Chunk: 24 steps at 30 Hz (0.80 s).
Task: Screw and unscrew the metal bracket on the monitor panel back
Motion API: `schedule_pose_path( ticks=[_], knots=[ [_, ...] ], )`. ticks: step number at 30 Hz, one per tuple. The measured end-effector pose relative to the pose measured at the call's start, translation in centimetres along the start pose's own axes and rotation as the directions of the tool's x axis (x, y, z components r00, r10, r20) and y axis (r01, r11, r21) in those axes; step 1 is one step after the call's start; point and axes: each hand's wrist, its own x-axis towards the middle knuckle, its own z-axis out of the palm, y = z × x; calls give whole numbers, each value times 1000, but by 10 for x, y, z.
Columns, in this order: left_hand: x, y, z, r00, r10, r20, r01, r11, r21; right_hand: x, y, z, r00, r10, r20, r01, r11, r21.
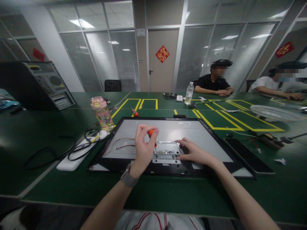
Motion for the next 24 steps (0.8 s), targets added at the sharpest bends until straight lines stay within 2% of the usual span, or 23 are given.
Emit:
schedule_pose_path(
  ticks=[7,14,19,24],
  knots=[
    [-1,1,-2,997,-34,65,39,997,-70,0,-1,-1,1000,5,-2,-5,1000,-8],
    [-1,0,0,1000,17,-23,-16,1000,14,0,-1,0,1000,-1,-5,1,1000,-4],
    [-1,0,-3,999,-4,39,6,998,-55,0,0,0,1000,0,-2,-1,1000,-1],
    [-1,0,-1,1000,12,24,-12,1000,8,0,-1,0,1000,1,-6,-1,1000,1]
  ],
)
